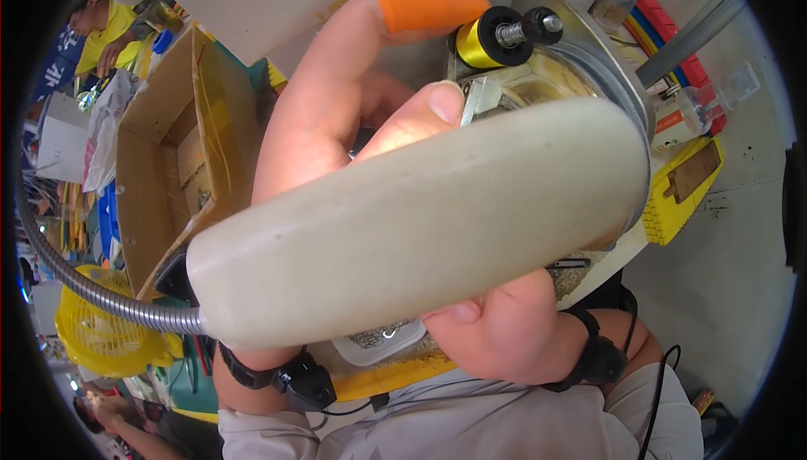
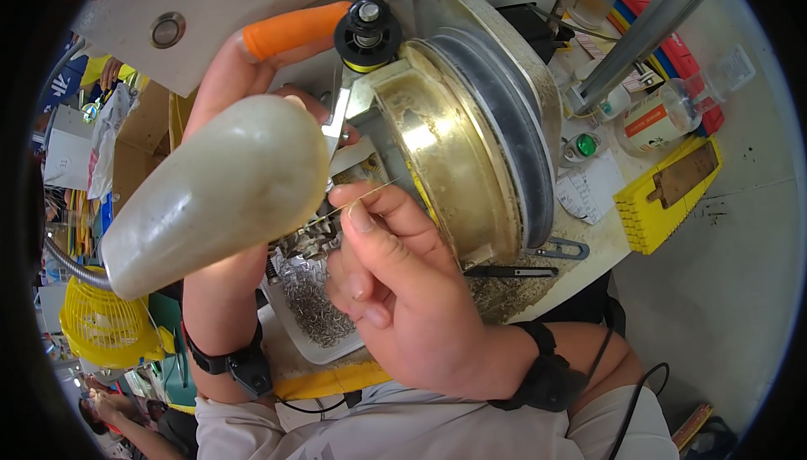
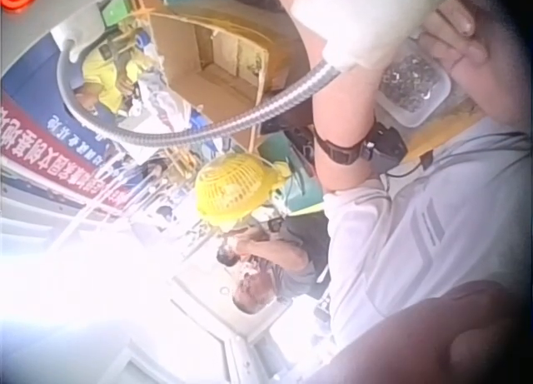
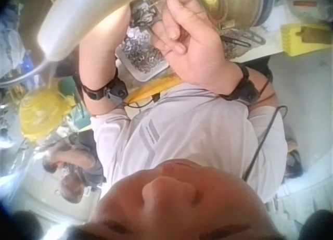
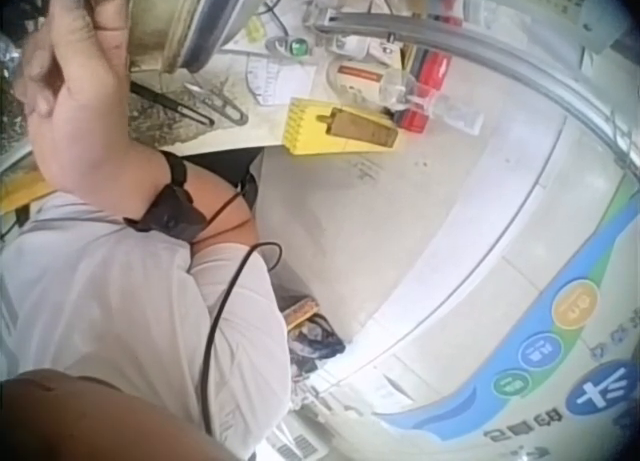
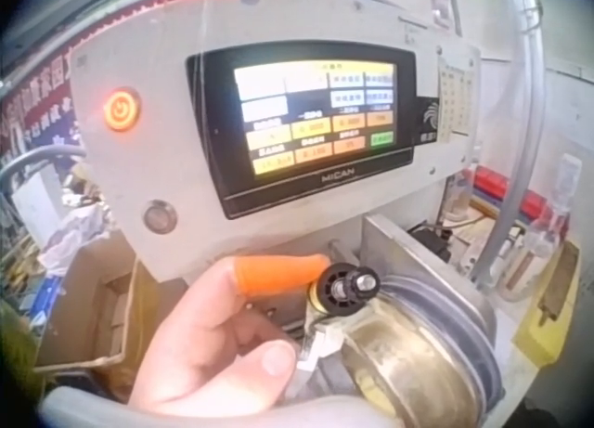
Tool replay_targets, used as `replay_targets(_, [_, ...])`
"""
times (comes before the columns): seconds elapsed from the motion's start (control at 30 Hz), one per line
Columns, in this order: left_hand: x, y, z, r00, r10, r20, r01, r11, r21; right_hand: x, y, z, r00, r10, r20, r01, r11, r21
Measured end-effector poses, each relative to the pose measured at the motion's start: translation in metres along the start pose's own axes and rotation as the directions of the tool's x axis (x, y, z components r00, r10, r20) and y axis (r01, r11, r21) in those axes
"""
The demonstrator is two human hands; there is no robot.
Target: The recorder is assembling small metal components using an automated industrial machine at a workstation.
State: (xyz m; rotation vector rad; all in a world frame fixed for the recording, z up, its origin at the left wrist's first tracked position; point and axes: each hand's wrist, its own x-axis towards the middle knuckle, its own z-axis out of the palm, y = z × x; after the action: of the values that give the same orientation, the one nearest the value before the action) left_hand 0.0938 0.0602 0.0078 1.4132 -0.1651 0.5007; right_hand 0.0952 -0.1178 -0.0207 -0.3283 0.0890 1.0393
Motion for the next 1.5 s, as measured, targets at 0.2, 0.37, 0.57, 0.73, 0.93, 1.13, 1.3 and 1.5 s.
replay_targets(0.2, [-0.006,-0.005,0.01,0.996,0.085,-0.038,-0.088,0.99,-0.113,0.003,0.003,-0.005,0.998,-0.023,0.062,0.028,0.996,-0.082])
replay_targets(0.37, [-0.001,0.003,0.004,1.0,-0.018,-0.015,0.018,0.998,0.054,0.002,0.0,0.002,0.999,-0.031,0.035,0.037,0.98,-0.197])
replay_targets(0.57, [0.003,0.007,0.008,0.999,0.023,0.034,-0.027,0.993,0.111,0.003,0.001,-0.002,0.997,-0.043,0.063,0.046,0.997,-0.059])
replay_targets(0.73, [0.004,-0.011,-0.011,0.988,0.123,0.094,-0.107,0.982,-0.158,0.0,0.001,0.003,0.998,-0.06,-0.002,0.06,0.997,0.047])
replay_targets(0.93, [0.005,-0.004,-0.007,0.991,0.106,0.087,-0.111,0.992,0.059,0.001,0.005,-0.005,0.997,-0.044,0.065,0.038,0.995,0.092])
replay_targets(1.13, [0.003,-0.005,-0.005,0.999,0.03,-0.016,-0.029,0.995,0.097,0.002,0.004,-0.007,0.998,-0.01,0.061,0.006,0.998,0.062])
replay_targets(1.3, [0.004,-0.001,-0.001,0.997,-0.036,-0.068,0.043,0.995,0.094,0.002,0.001,-0.002,0.999,0.017,0.028,-0.015,0.998,-0.056])
replay_targets(1.5, [0.003,-0.002,0.008,0.999,-0.021,-0.04,0.024,0.996,0.082,0.003,0.001,-0.002,1.0,-0.017,0.007,0.017,0.999,-0.035])
